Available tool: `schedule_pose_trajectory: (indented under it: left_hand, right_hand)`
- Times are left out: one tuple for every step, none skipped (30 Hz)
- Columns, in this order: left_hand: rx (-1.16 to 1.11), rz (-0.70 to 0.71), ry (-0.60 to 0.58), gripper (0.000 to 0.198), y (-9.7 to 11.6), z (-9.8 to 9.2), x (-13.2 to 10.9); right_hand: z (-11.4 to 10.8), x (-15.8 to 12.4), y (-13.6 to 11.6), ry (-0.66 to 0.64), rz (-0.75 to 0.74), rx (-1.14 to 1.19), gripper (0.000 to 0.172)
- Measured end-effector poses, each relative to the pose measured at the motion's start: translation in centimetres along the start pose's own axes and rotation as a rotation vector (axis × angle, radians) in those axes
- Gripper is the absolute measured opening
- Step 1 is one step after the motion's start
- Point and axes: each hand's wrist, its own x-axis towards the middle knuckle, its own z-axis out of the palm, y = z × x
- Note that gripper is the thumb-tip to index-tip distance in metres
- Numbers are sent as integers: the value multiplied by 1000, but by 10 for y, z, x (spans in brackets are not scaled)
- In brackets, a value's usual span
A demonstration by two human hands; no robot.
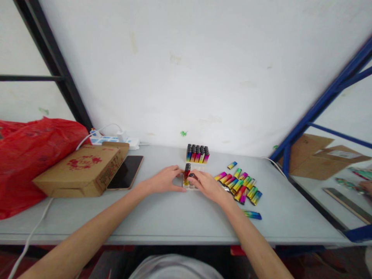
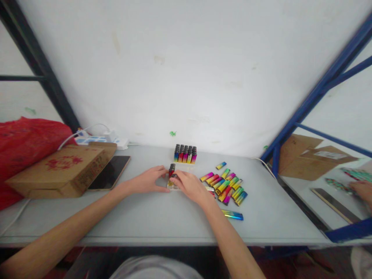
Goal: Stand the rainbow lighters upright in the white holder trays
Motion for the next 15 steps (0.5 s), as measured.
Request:
schedule_pose_trajectory:
  left_hand:
    - [4,5,4,60,0,0,0]
    - [4,10,8,60,-1,1,0]
    - [0,15,12,60,-1,1,0]
    - [-6,18,15,60,0,1,0]
    - [-13,18,18,61,0,0,0]
    - [-19,15,20,62,0,0,0]
    - [-25,9,20,63,0,-1,0]
    - [-30,2,17,63,1,-2,0]
    - [-33,-5,10,64,1,-2,0]
    - [-34,-12,4,65,1,-3,0]
    - [-34,-18,-2,67,2,-3,0]
    - [-32,-21,-5,69,2,-4,0]
    - [-29,-22,-7,70,2,-4,0]
    - [-26,-22,-9,70,2,-4,0]
    - [-24,-21,-12,70,2,-4,0]
  right_hand:
    - [1,0,-2,-6,9,-47,29]
    - [2,1,-3,-7,21,-85,30]
    - [3,1,-5,-3,34,-113,31]
    - [3,2,-5,2,45,-128,33]
    - [4,2,-6,5,51,-132,34]
    - [4,2,-5,8,56,-127,37]
    - [3,2,-4,13,59,-119,39]
    - [1,2,-2,22,64,-112,41]
    - [-1,1,0,41,72,-108,42]
    - [-5,0,2,69,82,-107,44]
    - [-9,-1,6,100,94,-109,45]
    - [-15,-2,9,135,110,-113,45]
    - [-22,-4,13,169,129,-118,45]
    - [-30,-7,18,197,152,-125,44]
    - [-39,-11,24,217,179,-134,43]
